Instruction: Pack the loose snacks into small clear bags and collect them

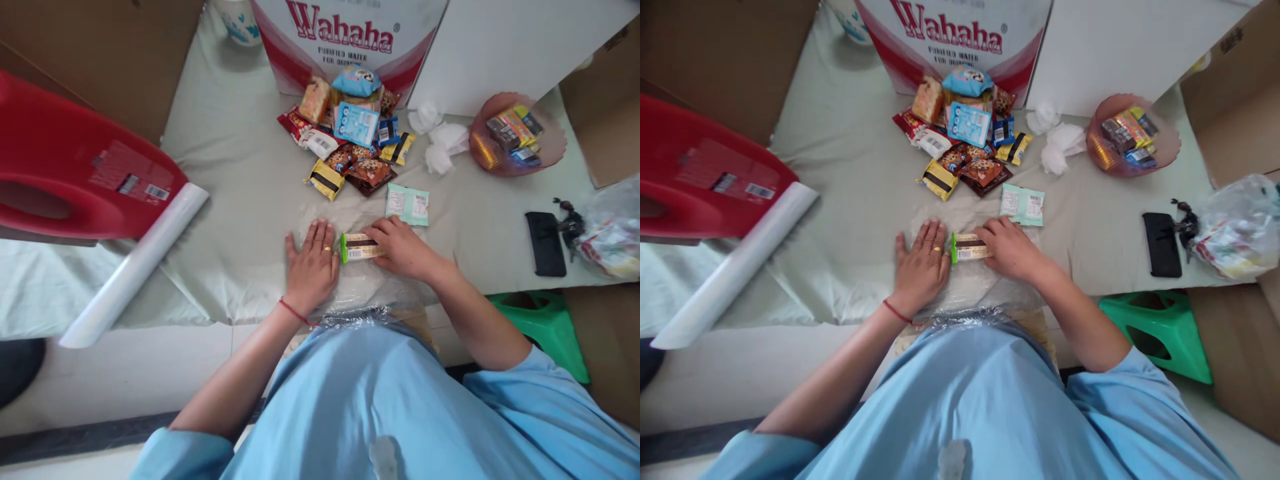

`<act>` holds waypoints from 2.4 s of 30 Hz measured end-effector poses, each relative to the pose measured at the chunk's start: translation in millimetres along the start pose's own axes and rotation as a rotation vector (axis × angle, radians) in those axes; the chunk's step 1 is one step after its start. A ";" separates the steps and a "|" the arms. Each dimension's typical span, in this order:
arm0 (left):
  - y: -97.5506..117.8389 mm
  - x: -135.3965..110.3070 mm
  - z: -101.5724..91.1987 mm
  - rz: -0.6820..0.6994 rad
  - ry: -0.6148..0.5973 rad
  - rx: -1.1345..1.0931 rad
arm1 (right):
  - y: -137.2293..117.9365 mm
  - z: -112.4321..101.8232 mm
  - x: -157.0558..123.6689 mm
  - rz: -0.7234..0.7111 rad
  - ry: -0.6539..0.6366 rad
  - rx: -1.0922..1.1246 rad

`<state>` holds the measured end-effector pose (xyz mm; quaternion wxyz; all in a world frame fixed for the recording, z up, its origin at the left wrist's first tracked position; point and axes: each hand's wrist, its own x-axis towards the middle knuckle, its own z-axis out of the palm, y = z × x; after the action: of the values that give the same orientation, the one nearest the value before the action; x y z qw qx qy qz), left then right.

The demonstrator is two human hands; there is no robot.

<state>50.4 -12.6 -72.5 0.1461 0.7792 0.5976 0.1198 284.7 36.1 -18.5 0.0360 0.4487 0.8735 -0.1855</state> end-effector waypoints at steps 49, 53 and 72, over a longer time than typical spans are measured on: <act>-43.6 -57.6 -24.4 0.459 -0.098 -0.179 | 39.4 -17.4 -18.8 0.243 0.275 0.770; -37.9 -51.4 -13.1 0.427 -0.067 -0.257 | 45.4 -17.0 -18.4 0.336 0.227 0.865; -66.9 -17.9 -76.2 -0.158 1.001 -0.103 | 57.2 -25.9 -18.2 0.366 0.267 -0.026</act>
<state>-41.7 -7.2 -26.7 -0.1111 0.5705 0.6448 0.4963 343.8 61.5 -7.0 -0.0411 0.6197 0.7769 -0.1035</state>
